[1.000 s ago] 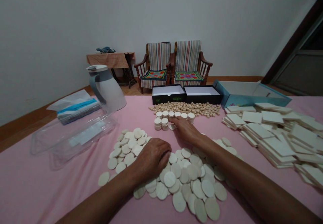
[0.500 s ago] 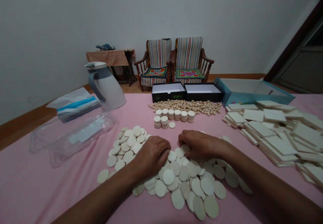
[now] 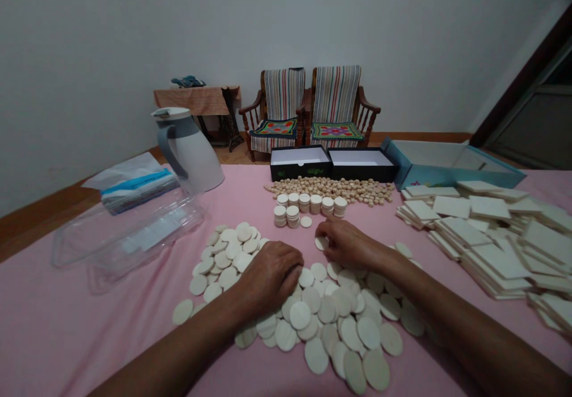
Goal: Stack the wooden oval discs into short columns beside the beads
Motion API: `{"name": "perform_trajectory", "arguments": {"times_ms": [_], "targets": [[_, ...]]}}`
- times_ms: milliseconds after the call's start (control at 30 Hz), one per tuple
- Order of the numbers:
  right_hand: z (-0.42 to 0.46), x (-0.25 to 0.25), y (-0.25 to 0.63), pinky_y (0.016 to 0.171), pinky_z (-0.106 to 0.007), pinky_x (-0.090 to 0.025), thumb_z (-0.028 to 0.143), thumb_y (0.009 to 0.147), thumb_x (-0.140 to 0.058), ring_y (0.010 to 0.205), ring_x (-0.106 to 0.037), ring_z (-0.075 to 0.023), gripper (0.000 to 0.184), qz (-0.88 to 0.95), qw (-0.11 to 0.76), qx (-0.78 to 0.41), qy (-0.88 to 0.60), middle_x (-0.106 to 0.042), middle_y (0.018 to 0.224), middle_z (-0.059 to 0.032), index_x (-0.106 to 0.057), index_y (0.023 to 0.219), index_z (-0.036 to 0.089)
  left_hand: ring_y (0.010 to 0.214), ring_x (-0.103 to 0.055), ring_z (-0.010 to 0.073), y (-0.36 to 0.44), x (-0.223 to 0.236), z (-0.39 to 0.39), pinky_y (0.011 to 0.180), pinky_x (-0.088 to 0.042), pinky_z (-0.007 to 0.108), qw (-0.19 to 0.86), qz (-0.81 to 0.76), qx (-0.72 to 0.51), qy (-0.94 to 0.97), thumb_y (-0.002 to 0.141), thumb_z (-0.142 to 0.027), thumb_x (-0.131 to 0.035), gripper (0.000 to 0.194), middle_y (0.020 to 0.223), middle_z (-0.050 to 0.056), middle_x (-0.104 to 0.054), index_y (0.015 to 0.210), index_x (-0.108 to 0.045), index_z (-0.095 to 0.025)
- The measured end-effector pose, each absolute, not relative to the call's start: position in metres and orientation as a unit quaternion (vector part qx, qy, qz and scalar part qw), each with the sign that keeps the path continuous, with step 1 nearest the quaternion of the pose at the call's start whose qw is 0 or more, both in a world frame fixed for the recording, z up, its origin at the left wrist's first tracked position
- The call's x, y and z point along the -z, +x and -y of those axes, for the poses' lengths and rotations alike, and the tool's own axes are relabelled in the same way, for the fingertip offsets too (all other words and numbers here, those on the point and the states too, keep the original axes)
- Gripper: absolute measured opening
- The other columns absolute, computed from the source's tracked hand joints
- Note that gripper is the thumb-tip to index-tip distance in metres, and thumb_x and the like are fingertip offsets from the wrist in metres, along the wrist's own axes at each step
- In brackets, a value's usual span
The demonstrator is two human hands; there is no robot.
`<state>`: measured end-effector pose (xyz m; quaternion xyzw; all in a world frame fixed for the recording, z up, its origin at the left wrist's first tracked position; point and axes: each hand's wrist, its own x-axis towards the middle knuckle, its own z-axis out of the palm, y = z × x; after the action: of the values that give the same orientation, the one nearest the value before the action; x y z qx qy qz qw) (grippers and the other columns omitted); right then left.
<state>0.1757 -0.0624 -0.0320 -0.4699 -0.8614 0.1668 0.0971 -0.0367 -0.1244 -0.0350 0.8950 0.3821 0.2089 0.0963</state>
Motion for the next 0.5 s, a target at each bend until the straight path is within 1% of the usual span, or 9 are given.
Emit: {"name": "perform_trajectory", "arguments": {"times_ms": [67, 133, 233, 367, 500], "targets": [[0.062, 0.033, 0.175, 0.064, -0.026, -0.035, 0.008, 0.069, -0.057, 0.076, -0.053, -0.016, 0.024, 0.86, 0.099, -0.17, -0.47, -0.06, 0.088, -0.0071, -0.062, 0.092, 0.015, 0.09, -0.062, 0.0212, -0.037, 0.035, 0.125, 0.083, -0.048, 0.039, 0.097, -0.384, -0.209, 0.894, 0.087, -0.015, -0.046, 0.021, 0.093, 0.008, -0.069, 0.096, -0.064, -0.016], [0.06, 0.031, 0.172, 0.064, -0.026, -0.035, 0.014, 0.072, -0.058, 0.076, -0.053, -0.0165, 0.021, 0.858, 0.117, -0.161, -0.474, -0.06, 0.089, -0.0078, -0.06, 0.093, 0.015, 0.09, -0.062, 0.021, -0.037, 0.035, 0.124, 0.083, -0.048, 0.039, 0.101, -0.386, -0.208, 0.893, 0.087, -0.015, -0.046, 0.021, 0.094, 0.008, -0.069, 0.096, -0.064, -0.016], [0.055, 0.025, 0.163, 0.069, -0.028, -0.037, 0.022, 0.077, -0.058, 0.082, -0.054, -0.0192, 0.022, 0.855, 0.152, -0.117, -0.482, -0.06, 0.093, -0.0101, -0.058, 0.098, 0.014, 0.089, -0.062, 0.0209, -0.037, 0.035, 0.124, 0.082, -0.048, 0.038, 0.101, -0.382, -0.21, 0.895, 0.087, -0.015, -0.046, 0.02, 0.092, 0.008, -0.069, 0.095, -0.065, -0.016], [0.045, 0.022, 0.147, 0.073, -0.031, -0.039, 0.022, 0.081, -0.054, 0.087, -0.055, -0.0219, 0.028, 0.847, 0.134, -0.066, -0.511, -0.06, 0.102, -0.0139, -0.057, 0.107, 0.013, 0.09, -0.062, 0.0214, -0.037, 0.037, 0.124, 0.082, -0.048, 0.038, 0.096, -0.376, -0.219, 0.895, 0.088, -0.015, -0.045, 0.021, 0.091, 0.009, -0.069, 0.095, -0.065, -0.016], [0.038, 0.029, 0.135, 0.077, -0.033, -0.04, 0.017, 0.081, -0.049, 0.093, -0.056, -0.0242, 0.038, 0.848, 0.116, -0.067, -0.513, -0.06, 0.107, -0.0155, -0.054, 0.118, 0.013, 0.09, -0.062, 0.0214, -0.037, 0.037, 0.124, 0.083, -0.048, 0.038, 0.099, -0.376, -0.221, 0.894, 0.087, -0.014, -0.046, 0.02, 0.091, 0.009, -0.069, 0.094, -0.065, -0.016]]}}
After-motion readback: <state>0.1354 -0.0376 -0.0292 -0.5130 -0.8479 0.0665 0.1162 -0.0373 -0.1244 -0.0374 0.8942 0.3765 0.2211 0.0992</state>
